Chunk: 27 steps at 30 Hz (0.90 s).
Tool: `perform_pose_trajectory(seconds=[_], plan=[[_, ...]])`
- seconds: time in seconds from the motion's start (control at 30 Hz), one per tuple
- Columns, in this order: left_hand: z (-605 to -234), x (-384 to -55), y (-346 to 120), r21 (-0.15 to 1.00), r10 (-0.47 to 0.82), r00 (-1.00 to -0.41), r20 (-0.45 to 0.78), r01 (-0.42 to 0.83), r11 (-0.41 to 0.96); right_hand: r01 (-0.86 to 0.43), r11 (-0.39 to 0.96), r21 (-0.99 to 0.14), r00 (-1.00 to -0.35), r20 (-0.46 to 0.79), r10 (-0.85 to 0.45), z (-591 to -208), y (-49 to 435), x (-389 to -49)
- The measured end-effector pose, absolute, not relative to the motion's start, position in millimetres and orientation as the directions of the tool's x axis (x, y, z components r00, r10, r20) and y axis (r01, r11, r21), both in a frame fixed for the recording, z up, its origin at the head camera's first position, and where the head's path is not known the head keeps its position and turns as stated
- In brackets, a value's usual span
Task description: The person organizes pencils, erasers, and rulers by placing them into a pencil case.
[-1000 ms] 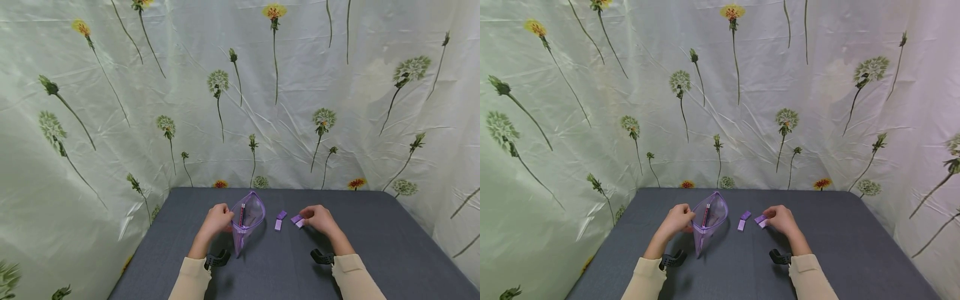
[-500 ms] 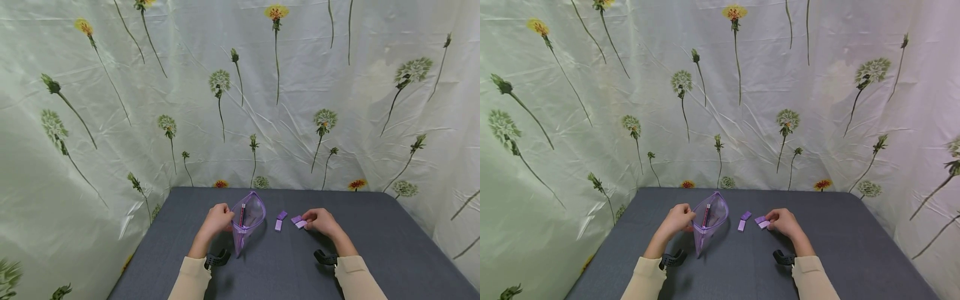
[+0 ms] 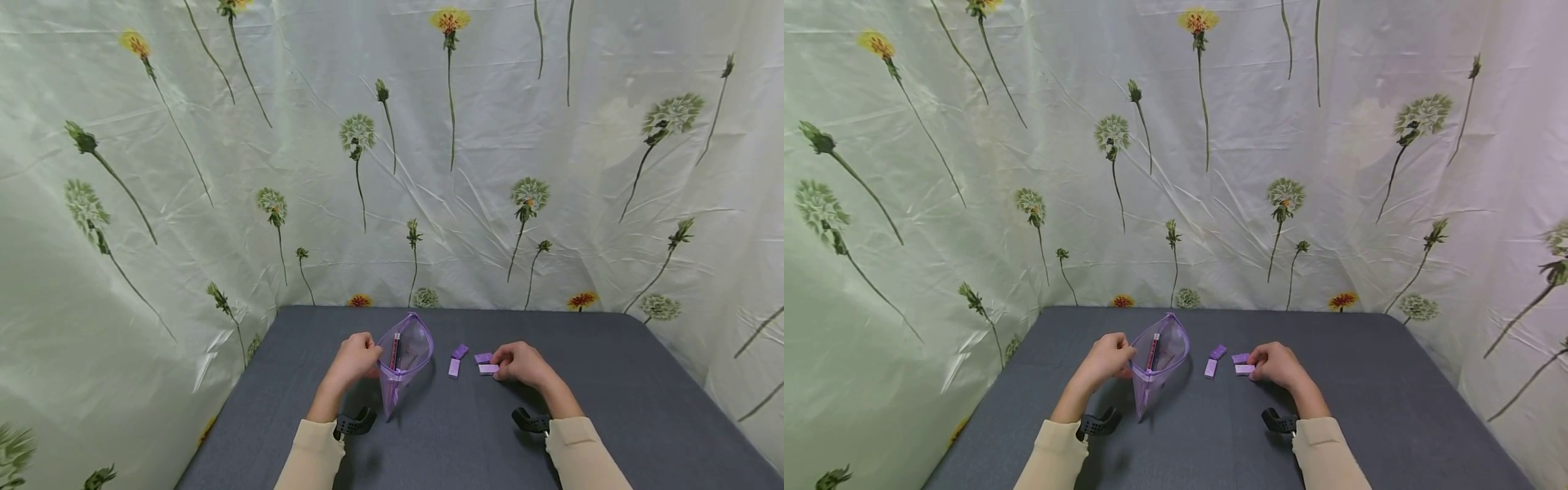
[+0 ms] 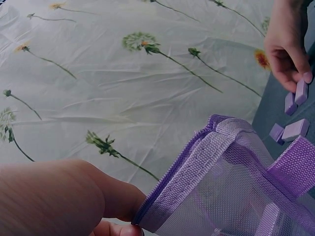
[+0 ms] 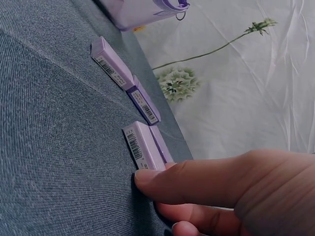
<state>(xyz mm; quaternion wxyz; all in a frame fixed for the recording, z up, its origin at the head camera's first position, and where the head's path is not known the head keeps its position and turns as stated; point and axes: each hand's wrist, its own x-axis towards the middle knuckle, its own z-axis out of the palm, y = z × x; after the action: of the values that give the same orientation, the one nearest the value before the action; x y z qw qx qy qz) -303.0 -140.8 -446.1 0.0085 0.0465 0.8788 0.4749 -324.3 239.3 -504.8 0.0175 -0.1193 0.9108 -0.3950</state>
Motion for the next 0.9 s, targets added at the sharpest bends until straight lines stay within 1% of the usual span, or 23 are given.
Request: perform_pose_trajectory(seconds=[0.17, 0.3, 0.67, 0.9], plan=[[-447, -303, -141, 0.823, 0.087, -0.996, 0.029, 0.073, 0.563, -0.218, 0.697, -0.683, -0.967, 0.055, -0.249, -504, 236, -323], [-447, -304, -142, 0.831, 0.091, -0.996, 0.022, 0.069, 0.552, -0.232, 0.719, -0.656, -0.966, 0.067, -0.250, -502, 232, -323], [-444, -302, -142, 0.832, 0.100, -0.995, 0.029, 0.079, 0.549, -0.236, 0.732, -0.639, -0.967, 0.081, -0.241, -499, 230, -322], [-444, -302, -141, 0.840, 0.102, -0.995, 0.020, 0.072, 0.538, -0.220, 0.742, -0.633, -0.969, 0.058, -0.238, -495, 231, -321]])
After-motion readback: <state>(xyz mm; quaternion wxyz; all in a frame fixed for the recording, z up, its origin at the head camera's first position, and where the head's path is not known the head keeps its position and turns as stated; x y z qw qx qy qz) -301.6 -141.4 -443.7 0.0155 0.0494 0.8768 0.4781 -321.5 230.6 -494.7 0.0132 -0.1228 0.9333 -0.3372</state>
